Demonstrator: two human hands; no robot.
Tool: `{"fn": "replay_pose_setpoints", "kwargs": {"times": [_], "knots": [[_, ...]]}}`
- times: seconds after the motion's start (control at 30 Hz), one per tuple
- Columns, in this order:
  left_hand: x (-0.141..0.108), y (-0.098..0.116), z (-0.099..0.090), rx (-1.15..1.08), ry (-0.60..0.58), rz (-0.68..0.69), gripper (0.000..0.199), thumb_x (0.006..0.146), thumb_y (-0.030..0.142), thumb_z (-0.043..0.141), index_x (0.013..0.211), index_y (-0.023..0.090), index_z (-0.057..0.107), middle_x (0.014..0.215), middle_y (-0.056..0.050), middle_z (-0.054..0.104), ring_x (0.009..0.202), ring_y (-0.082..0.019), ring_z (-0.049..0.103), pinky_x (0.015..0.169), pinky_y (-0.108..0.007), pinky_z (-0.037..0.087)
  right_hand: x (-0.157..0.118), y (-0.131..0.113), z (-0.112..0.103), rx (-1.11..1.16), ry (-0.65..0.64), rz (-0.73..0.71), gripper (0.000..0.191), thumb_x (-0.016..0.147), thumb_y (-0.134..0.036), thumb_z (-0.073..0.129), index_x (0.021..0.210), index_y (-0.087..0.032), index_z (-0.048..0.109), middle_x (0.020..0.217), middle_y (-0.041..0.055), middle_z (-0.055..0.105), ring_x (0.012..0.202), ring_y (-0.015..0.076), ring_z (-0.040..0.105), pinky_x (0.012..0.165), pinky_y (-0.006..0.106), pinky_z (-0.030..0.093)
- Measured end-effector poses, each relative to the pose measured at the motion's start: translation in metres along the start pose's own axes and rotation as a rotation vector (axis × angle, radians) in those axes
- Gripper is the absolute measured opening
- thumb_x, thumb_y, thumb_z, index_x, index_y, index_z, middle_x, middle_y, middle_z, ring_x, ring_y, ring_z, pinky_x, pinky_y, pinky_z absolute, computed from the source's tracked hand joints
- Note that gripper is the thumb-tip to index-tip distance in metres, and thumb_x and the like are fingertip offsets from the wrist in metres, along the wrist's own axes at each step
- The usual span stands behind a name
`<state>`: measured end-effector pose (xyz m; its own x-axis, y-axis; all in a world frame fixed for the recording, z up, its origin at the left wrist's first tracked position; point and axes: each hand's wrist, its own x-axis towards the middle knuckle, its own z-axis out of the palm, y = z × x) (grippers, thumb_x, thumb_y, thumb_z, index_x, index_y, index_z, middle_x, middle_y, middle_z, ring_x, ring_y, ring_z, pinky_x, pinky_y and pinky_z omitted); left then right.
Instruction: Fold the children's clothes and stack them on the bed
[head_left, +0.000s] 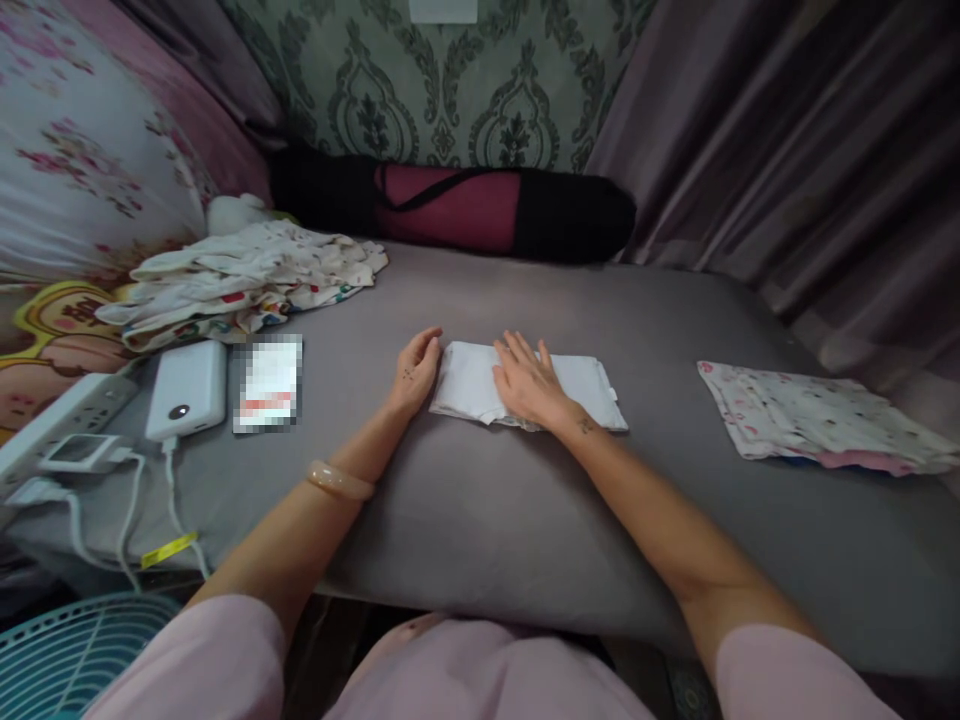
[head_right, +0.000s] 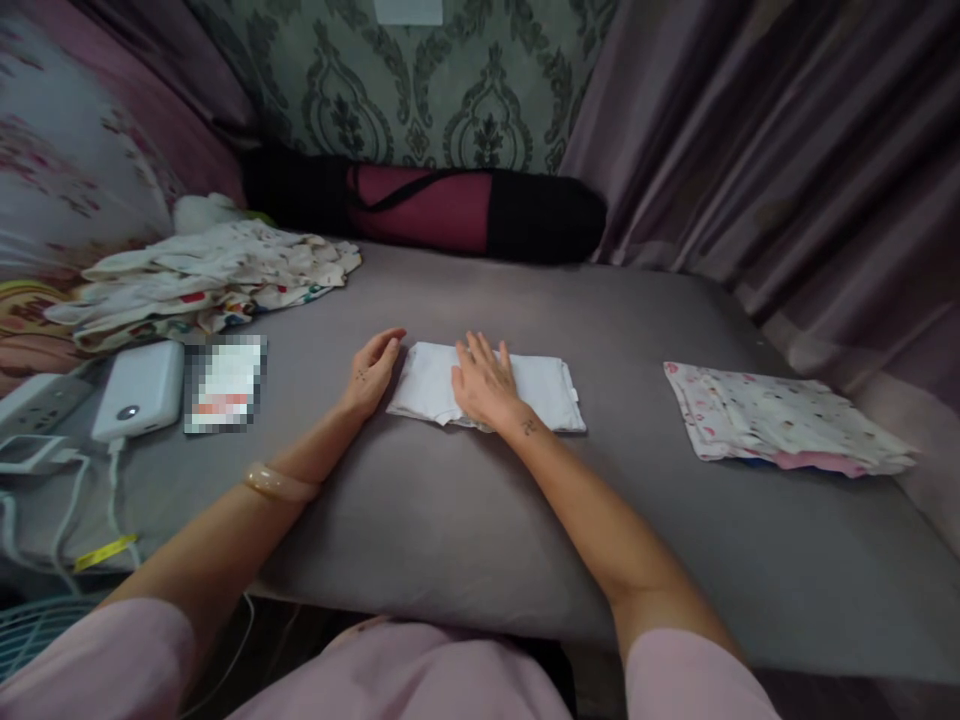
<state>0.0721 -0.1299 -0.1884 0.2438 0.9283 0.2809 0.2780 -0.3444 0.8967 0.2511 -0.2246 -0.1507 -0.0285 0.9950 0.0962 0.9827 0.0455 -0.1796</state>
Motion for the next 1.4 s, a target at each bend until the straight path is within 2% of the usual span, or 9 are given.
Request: {"fn": "replay_pose_setpoints", "kwargs": {"times": [0.2, 0.37, 0.47, 0.73, 0.9, 1.03, 1.1, 1.23, 1.4], "knots": [[0.002, -0.008, -0.001, -0.073, 0.042, -0.003, 0.039, 0.093, 0.038, 0.038, 0.114, 0.015, 0.06, 0.122, -0.012, 0.064, 0.116, -0.021, 0.057, 0.103, -0.04, 0.041, 0.004, -0.024, 0.027, 0.0, 0.065, -0.002, 0.058, 0.096, -0.036, 0.028, 0.144, -0.004, 0.035, 0.151, 0.0169, 0.034, 0.142, 0.0267, 0.023, 0.116, 0.047, 0.008], [0.003, -0.01, 0.001, -0.092, 0.049, -0.015, 0.038, 0.092, 0.038, 0.039, 0.112, 0.016, 0.06, 0.12, -0.011, 0.065, 0.114, -0.021, 0.058, 0.102, -0.04, 0.042, 0.011, -0.027, 0.018, -0.001, -0.027, 0.025, 0.058, 0.095, -0.034, 0.032, 0.143, -0.002, 0.037, 0.15, 0.019, 0.035, 0.14, 0.0309, 0.026, 0.114, 0.051, 0.014], [0.003, -0.009, 0.001, -0.102, 0.045, -0.021, 0.038, 0.092, 0.04, 0.037, 0.111, 0.017, 0.061, 0.119, -0.011, 0.065, 0.113, -0.021, 0.058, 0.101, -0.041, 0.043, 0.019, -0.045, 0.013, 0.003, 0.028, 0.006, 0.056, 0.096, -0.033, 0.029, 0.142, -0.002, 0.039, 0.151, 0.0201, 0.033, 0.142, 0.0312, 0.023, 0.115, 0.052, 0.013], [0.0, -0.007, -0.001, -0.066, 0.033, -0.023, 0.044, 0.093, 0.047, 0.036, 0.113, 0.016, 0.059, 0.118, -0.012, 0.065, 0.113, -0.021, 0.058, 0.101, -0.038, 0.043, 0.02, -0.078, 0.04, 0.057, 0.087, -0.046, 0.06, 0.098, -0.038, 0.026, 0.143, -0.001, 0.036, 0.152, 0.0185, 0.029, 0.144, 0.0269, 0.017, 0.116, 0.046, 0.012], [0.0, 0.001, -0.003, 0.017, -0.043, 0.021, 0.044, 0.091, 0.048, 0.039, 0.111, 0.015, 0.059, 0.116, -0.013, 0.065, 0.11, -0.023, 0.059, 0.101, -0.04, 0.042, 0.016, -0.062, 0.021, 0.179, -0.015, -0.093, 0.057, 0.099, -0.037, 0.023, 0.145, -0.005, 0.033, 0.154, 0.0155, 0.027, 0.144, 0.0247, 0.018, 0.116, 0.044, 0.016], [0.002, 0.01, -0.002, 0.198, -0.134, 0.042, 0.047, 0.092, 0.048, 0.037, 0.118, 0.014, 0.057, 0.12, -0.015, 0.063, 0.113, -0.026, 0.057, 0.1, -0.043, 0.043, -0.003, -0.021, -0.006, 0.164, -0.005, -0.059, 0.057, 0.099, -0.037, 0.023, 0.146, -0.006, 0.032, 0.155, 0.0147, 0.026, 0.144, 0.0248, 0.017, 0.117, 0.044, 0.014], [0.0, 0.017, 0.004, 0.327, -0.198, 0.146, 0.048, 0.093, 0.046, 0.036, 0.123, 0.014, 0.054, 0.126, -0.017, 0.06, 0.119, -0.028, 0.054, 0.102, -0.045, 0.041, -0.015, 0.004, -0.013, 0.099, 0.003, 0.006, 0.057, 0.099, -0.037, 0.024, 0.145, -0.005, 0.033, 0.154, 0.0162, 0.027, 0.144, 0.0258, 0.017, 0.117, 0.045, 0.011], [-0.013, 0.035, 0.028, 0.571, -0.388, 0.466, 0.051, 0.095, 0.045, 0.034, 0.134, 0.015, 0.048, 0.142, -0.015, 0.048, 0.139, -0.029, 0.033, 0.114, -0.051, 0.02, -0.032, 0.035, -0.009, 0.008, 0.021, 0.059, 0.059, 0.099, -0.04, 0.025, 0.145, -0.005, 0.035, 0.154, 0.0172, 0.027, 0.144, 0.0272, 0.017, 0.117, 0.048, 0.007], [-0.025, 0.038, 0.048, 0.827, -0.605, 0.493, 0.062, 0.096, 0.051, 0.026, 0.147, 0.015, 0.033, 0.153, -0.012, 0.032, 0.143, -0.029, 0.022, 0.115, -0.051, 0.016, -0.034, 0.039, 0.01, 0.02, 0.031, 0.04, 0.059, 0.098, -0.042, 0.029, 0.148, -0.01, 0.03, 0.154, 0.0137, 0.029, 0.143, 0.0262, 0.02, 0.116, 0.048, 0.01]]}}
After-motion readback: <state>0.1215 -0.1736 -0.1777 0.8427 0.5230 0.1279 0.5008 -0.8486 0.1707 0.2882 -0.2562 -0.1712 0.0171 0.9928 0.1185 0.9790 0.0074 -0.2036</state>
